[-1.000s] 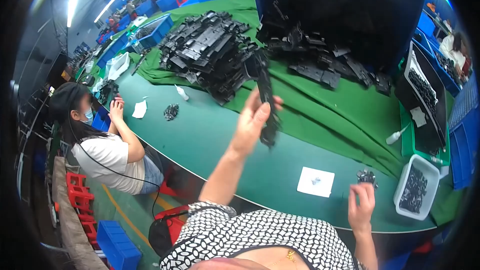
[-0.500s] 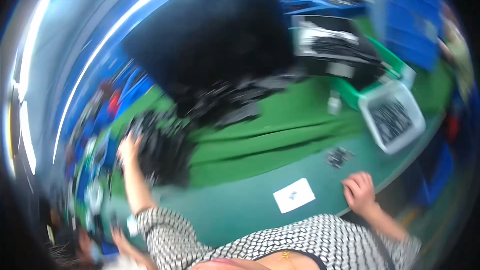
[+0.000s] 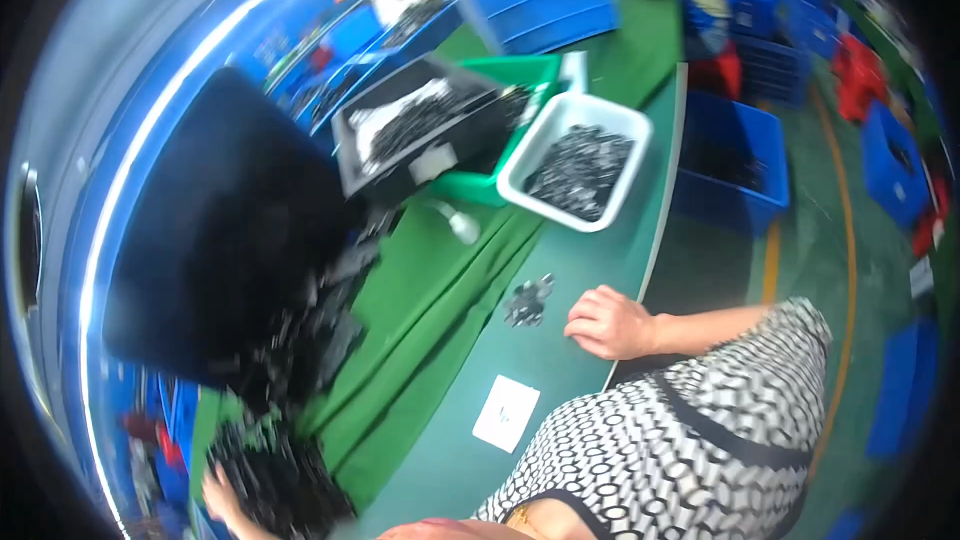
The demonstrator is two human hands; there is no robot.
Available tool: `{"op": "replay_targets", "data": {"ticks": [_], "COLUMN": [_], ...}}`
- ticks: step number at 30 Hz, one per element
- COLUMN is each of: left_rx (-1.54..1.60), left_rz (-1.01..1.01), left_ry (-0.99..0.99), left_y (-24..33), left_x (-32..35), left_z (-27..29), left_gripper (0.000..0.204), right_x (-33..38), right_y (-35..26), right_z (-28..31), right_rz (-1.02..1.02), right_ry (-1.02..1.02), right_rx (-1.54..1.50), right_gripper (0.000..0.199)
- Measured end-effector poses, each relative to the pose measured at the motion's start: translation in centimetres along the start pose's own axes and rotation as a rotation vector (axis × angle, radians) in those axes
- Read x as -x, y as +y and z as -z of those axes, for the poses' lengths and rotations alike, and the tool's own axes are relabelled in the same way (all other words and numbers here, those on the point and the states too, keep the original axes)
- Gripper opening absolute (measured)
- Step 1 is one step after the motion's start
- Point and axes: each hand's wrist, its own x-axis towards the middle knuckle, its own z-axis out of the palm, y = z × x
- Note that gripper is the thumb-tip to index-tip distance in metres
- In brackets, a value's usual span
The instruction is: Assembling plastic components onto a toy car chassis at a factory workbench.
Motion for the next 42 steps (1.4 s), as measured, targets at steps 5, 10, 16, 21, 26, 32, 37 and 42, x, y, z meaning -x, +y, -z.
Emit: {"op": "replay_targets", "data": {"ticks": [5,10,16,21,26,32,37,42], "left_rx": [0.767,1.402,1.446,0.901,0.351,0.36,0.899,1.791], "left_rz": [0.138,-0.039,0.873,0.92,0.966,1.217,0.992,0.877], "left_ry": [0.426,0.268,0.009,0.414,0.431,0.165,0.283,0.14], "left_y": [14.0,19.7,18.0,10.9,6.2,4.8,4.2,9.3], "left_x": [8.3,19.5,30.5,29.7,26.4,23.7,25.5,28.0], "left_z": [11.3,12.1,3.7,-3.1,-8.9,-8.5,-10.2,-1.3], "left_gripper": [0.032,0.018,0.018,0.049,0.067,0.053,0.03,0.023], "right_x": [-1.0,-0.6,-1.1,-0.7,-0.4,-0.7,-0.6,-0.9], "right_y": [-0.3,0.4,0.6,0.2,0.1,0.0,0.1,0.3], "right_z": [-1.1,0.1,-1.2,-0.8,-0.7,-0.9,-0.9,-0.6], "right_rz": [-0.024,-0.067,0.02,0.002,-0.008,-0.017,-0.028,-0.033], "right_ry": [-0.05,-0.129,-0.185,-0.174,-0.151,-0.129,-0.133,-0.15], "right_rx": [0.012,-0.024,-0.053,-0.054,-0.05,-0.037,-0.034,-0.044], "right_gripper": [0.022,0.019,0.018,0.019,0.018,0.02,0.02,0.02]}}
